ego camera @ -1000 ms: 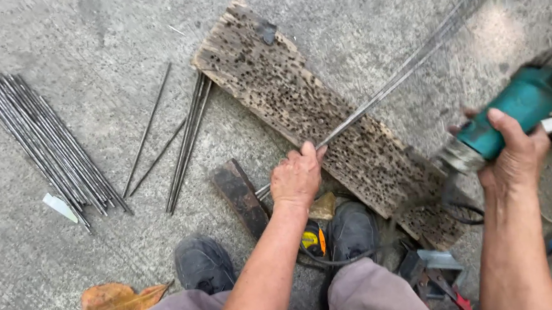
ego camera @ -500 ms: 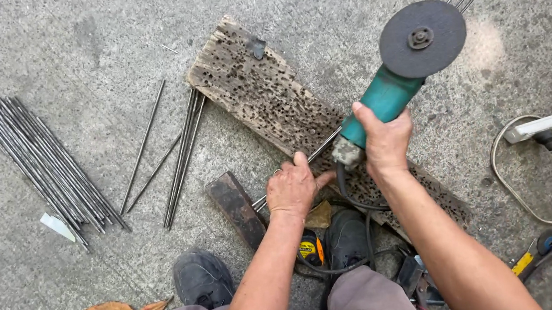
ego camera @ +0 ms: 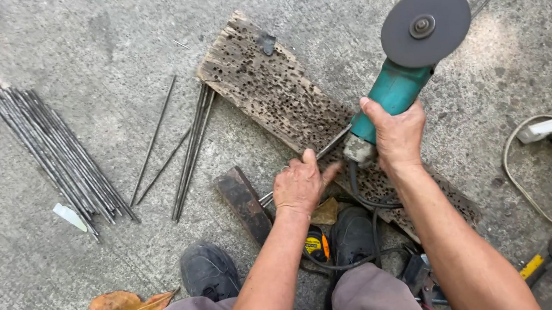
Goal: Cutting thin metal rods to length using an angle grinder
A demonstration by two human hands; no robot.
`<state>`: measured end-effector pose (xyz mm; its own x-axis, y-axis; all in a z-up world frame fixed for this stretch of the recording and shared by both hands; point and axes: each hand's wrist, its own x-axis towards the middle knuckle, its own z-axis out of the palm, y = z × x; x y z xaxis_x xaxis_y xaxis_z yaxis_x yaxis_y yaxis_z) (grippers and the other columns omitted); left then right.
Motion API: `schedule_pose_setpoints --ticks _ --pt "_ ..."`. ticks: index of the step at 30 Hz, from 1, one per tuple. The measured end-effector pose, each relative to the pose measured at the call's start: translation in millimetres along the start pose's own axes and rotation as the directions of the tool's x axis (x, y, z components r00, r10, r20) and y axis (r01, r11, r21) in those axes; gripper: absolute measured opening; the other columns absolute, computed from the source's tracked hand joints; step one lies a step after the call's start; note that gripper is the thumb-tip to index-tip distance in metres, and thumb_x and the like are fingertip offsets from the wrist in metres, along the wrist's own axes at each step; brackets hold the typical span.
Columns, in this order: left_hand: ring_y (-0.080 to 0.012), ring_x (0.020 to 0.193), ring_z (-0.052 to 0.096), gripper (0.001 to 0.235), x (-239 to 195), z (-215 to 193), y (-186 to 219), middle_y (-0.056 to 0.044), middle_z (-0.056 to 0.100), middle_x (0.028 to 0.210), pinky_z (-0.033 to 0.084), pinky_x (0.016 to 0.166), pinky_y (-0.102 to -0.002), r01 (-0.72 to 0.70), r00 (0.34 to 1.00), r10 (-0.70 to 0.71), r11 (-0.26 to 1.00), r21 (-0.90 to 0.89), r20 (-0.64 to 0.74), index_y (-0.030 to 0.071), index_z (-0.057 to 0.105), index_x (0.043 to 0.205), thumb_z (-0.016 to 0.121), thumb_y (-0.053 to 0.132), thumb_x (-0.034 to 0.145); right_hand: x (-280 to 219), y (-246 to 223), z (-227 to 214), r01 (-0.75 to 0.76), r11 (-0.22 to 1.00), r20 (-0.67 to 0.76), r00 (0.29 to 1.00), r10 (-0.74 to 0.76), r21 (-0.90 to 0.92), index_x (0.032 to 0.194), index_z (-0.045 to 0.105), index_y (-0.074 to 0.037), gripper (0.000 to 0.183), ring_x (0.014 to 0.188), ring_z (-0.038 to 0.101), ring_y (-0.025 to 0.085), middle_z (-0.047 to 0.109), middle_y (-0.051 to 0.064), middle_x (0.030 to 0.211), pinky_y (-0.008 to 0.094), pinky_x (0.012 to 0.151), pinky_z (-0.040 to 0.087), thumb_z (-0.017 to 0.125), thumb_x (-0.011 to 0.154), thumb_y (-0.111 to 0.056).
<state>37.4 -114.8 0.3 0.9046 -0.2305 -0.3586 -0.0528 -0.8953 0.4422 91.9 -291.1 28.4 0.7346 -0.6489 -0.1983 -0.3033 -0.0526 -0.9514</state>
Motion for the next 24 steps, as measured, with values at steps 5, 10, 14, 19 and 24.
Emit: schedule_pose_setpoints --ticks 5,10,14,19,24 --pt "-0.0392 0.060 0.073 0.045 7.9 43.3 -16.7 -0.011 0.061 0.068 0.060 0.056 -0.048 -0.048 0.989 0.068 0.987 0.153 -0.128 0.016 0.051 0.094 0.039 0.058 0.105 15.3 -46.6 -66.6 0.084 0.967 0.095 0.994 -0.063 -0.242 0.119 0.060 -0.004 0.064 0.087 0.072 0.024 0.068 0.013 0.093 0.040 0.072 0.058 0.101 0.073 -0.020" --pt "-0.0255 0.045 0.063 0.041 4.1 37.3 -9.2 -0.007 0.061 0.064 0.051 0.040 -0.041 -0.005 0.942 0.104 0.955 0.295 -0.320 0.016 0.053 0.085 0.055 0.052 0.104 47.6 -66.3 -140.7 0.177 0.691 0.266 0.964 0.022 -0.701 0.130 0.052 0.007 0.066 0.080 0.069 0.034 0.066 0.023 0.101 0.047 0.071 0.059 0.084 0.077 -0.017" --pt "-0.0243 0.047 0.065 0.041 4.8 30.1 -6.9 -0.008 0.064 0.067 0.054 0.040 -0.040 0.000 0.981 0.049 0.967 0.254 -0.187 0.015 0.052 0.090 0.050 0.052 0.106 54.9 -70.1 -155.4 0.236 0.313 0.319 0.915 0.248 -0.920 0.131 0.045 0.004 0.070 0.080 0.073 0.043 0.067 0.026 0.103 0.052 0.072 0.064 0.085 0.079 -0.020" --pt "-0.0234 0.045 0.065 0.041 2.6 33.0 -7.6 -0.008 0.064 0.066 0.053 0.039 -0.039 0.003 0.966 0.070 0.961 0.276 -0.251 0.015 0.052 0.089 0.052 0.052 0.105 66.1 -53.8 -164.4 0.401 0.099 0.413 0.876 0.249 -0.911 0.122 0.051 -0.001 0.067 0.085 0.073 0.039 0.071 0.019 0.099 0.051 0.077 0.061 0.084 0.074 -0.034" --pt "-0.0218 0.045 0.063 0.041 4.0 29.7 -6.9 -0.008 0.064 0.066 0.053 0.038 -0.039 0.009 0.983 0.038 0.967 0.255 -0.178 0.014 0.052 0.094 0.049 0.053 0.106 75.6 -47.8 -159.2 0.478 -0.003 0.456 0.839 0.299 -0.878 0.122 0.049 -0.002 0.062 0.079 0.074 0.035 0.071 0.017 0.092 0.044 0.069 0.067 0.082 0.078 -0.030"
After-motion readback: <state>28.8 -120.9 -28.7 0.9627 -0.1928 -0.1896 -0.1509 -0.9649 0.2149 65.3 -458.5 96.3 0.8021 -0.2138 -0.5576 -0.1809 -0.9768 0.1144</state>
